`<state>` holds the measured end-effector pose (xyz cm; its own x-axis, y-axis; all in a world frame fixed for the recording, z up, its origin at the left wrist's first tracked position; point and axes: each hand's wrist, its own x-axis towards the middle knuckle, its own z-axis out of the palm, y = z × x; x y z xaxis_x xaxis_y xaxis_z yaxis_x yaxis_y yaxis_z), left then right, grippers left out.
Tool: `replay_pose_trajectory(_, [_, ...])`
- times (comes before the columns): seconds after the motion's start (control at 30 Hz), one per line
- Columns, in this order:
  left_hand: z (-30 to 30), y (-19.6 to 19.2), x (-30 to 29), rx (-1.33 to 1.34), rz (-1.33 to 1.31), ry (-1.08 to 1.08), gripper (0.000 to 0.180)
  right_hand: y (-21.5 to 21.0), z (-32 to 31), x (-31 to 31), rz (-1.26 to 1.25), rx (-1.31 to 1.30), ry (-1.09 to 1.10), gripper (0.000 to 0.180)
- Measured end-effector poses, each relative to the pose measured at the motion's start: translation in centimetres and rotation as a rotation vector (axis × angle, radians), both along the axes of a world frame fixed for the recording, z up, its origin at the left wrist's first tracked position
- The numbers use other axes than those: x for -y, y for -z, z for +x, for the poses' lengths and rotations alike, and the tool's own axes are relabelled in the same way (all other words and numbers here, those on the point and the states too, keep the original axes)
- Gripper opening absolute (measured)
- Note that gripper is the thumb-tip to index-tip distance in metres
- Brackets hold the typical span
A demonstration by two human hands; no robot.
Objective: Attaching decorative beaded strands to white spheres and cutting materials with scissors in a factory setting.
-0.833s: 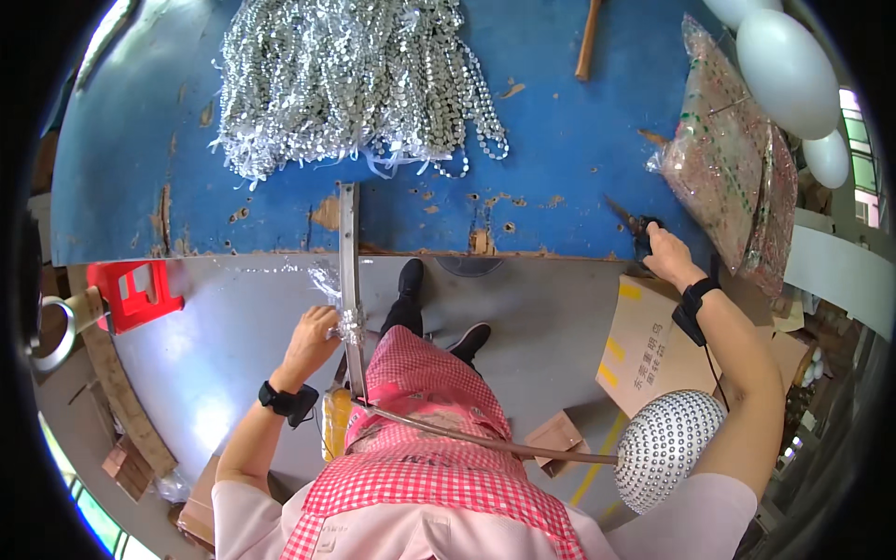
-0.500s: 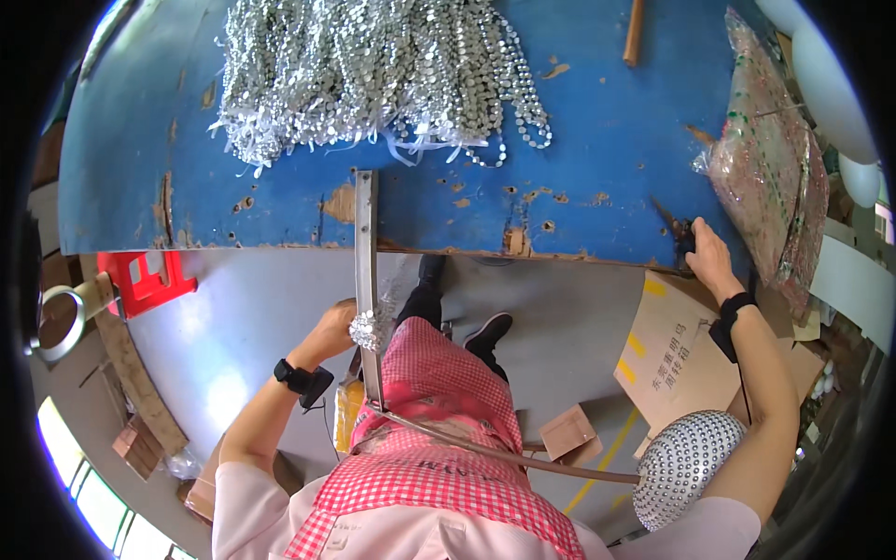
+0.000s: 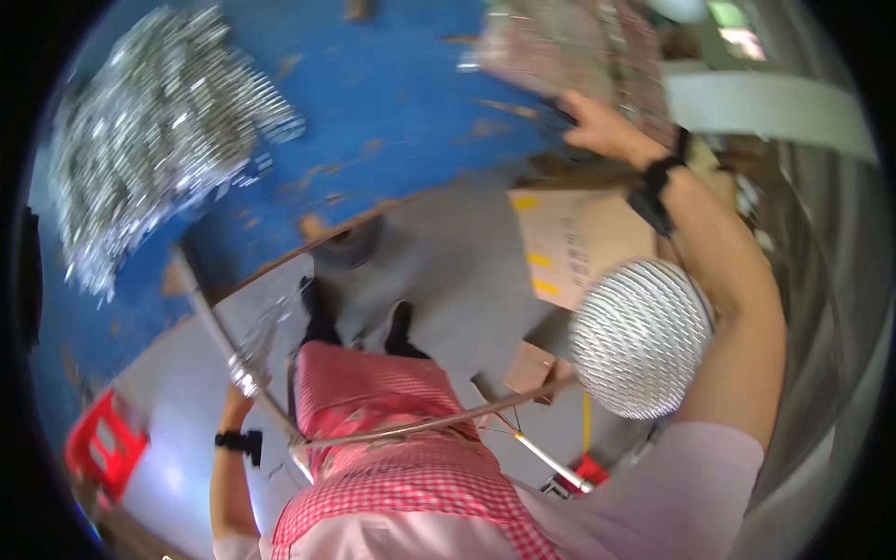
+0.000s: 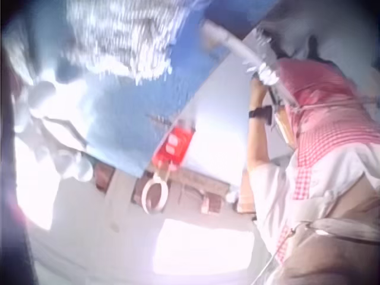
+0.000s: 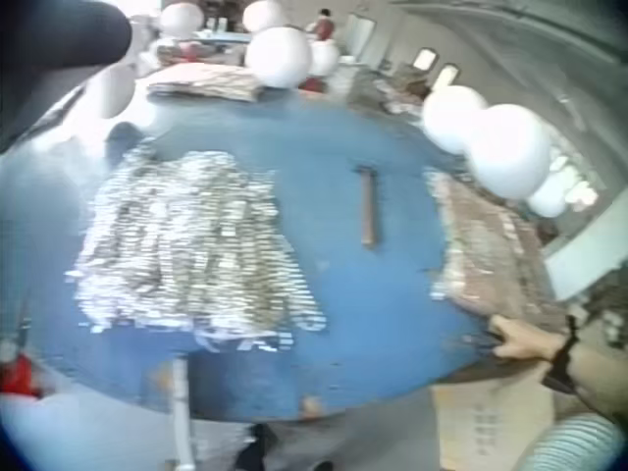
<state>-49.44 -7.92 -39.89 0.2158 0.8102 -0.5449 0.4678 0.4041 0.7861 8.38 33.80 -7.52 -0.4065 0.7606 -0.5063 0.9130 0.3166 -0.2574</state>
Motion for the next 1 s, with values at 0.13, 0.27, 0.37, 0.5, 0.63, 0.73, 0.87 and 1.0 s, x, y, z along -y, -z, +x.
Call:
replay_pose_trajectory(0.13, [-0.7, 2.1, 0.9, -0.072, 0.107, 0.111, 0.01, -5.9, 0.1, 2.3, 0.231, 0.024, 0.076, 0.036])
replay_pose_trajectory(0.27, [-0.8, 3.6, 2.1, 0.12, 0.066, -0.142, 0.011, -9.9, -0.8, 3.2, 0.232, -0.016, 0.184, 0.029])
replay_pose_trajectory(0.37, [-0.7, 4.2, 2.5, 0.039, 0.136, -0.084, 0.01, -12.8, -0.5, 3.7, 0.281, 0.033, 0.205, 0.028])
replay_pose_trajectory(0.5, [-1.0, 4.7, 2.6, -0.076, 0.206, -0.012, 0.01, -17.0, -0.5, 5.6, 0.363, 0.075, 0.154, 0.026])
replay_pose_trajectory(0.63, [-1.2, 5.6, 2.4, -0.031, 0.226, -0.124, 0.014, -20.6, -1.0, 8.4, 0.396, 0.116, 0.27, 0.034])
replay_pose_trajectory(0.73, [-1.2, 5.5, 2.1, -0.115, 0.145, -0.1, 0.021, -23.2, -1.4, 12.0, 0.468, 0.122, 0.333, 0.033])
replay_pose_trajectory(0.87, [-2.1, 2.8, 2.0, -0.381, 0.246, 0.058, 0.044, -28.0, -0.3, 17.1, 0.692, 0.088, 0.501, 0.028])
replay_pose_trajectory(1.0, [-5.4, -4.8, 3.5, -0.603, 0.24, 0.272, 0.053, -30.3, 1.1, 21.3, 0.817, -0.104, 0.425, 0.023])
